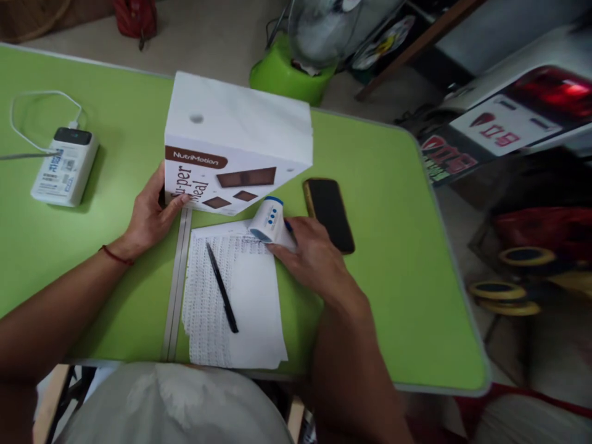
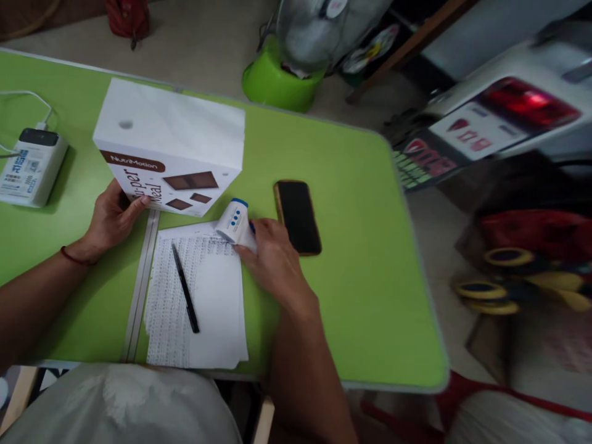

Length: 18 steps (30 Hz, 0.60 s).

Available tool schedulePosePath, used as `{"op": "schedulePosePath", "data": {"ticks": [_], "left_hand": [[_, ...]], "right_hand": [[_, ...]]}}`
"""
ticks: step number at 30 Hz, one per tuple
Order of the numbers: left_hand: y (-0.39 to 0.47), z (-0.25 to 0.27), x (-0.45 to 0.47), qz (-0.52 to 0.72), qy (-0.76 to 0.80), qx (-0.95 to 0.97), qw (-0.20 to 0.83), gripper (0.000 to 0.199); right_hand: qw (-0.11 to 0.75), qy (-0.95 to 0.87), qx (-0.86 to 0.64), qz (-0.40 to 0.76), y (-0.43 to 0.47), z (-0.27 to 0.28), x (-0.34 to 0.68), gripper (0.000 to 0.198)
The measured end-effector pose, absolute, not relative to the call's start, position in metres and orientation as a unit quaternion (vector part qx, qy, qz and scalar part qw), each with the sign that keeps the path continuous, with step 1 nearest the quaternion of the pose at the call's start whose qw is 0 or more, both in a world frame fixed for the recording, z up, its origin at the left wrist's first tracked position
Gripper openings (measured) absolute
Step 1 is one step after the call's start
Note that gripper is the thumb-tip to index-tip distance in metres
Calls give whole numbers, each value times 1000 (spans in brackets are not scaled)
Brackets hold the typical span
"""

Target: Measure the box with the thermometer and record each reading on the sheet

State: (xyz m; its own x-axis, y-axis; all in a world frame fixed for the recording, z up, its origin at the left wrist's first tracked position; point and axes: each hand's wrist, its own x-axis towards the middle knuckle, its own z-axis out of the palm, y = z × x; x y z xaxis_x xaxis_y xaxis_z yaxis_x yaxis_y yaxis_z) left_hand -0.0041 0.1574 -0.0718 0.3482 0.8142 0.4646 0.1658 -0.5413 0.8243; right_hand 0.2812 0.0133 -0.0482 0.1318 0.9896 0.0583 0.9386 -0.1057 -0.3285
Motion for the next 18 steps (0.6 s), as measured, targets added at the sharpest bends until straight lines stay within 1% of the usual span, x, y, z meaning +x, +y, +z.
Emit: {"op": "schedulePosePath", "data": {"ticks": [3,4,5,6,7,9,10,12,14,16,18], "left_hand": [[158,-77,-7,457,353,752,318,48],[158,-78,-9,452,360,754,313,53],[158,-79,-12,447,367,754,310,60],[158,-79,-14,446,373,752,310,69],[157,-78,-16,444,380,749,312,79],[155,-77,-18,437,397,742,318,92],[155,-76,-18,431,403,740,323,95],[153,-75,-18,423,411,736,331,96],[153,-74,-16,421,414,734,335,91],[153,-74,-14,421,417,731,337,83],[154,-72,-12,417,413,729,353,82]], "right_hand": [[197,-666,-719,10,12,-40,267,45],[231,-674,-701,-16,11,-37,259,40],[262,-682,-683,-25,9,-33,249,31],[282,-694,-662,-13,7,-31,239,20],[288,-714,-638,24,5,-29,228,13],[257,-752,-595,120,1,-29,208,17],[235,-763,-585,145,0,-30,201,19],[203,-766,-583,181,-2,-33,191,14],[208,-755,-587,207,-2,-35,189,14],[256,-735,-581,237,1,-35,193,22],[317,-710,-567,271,3,-33,199,25]]}}
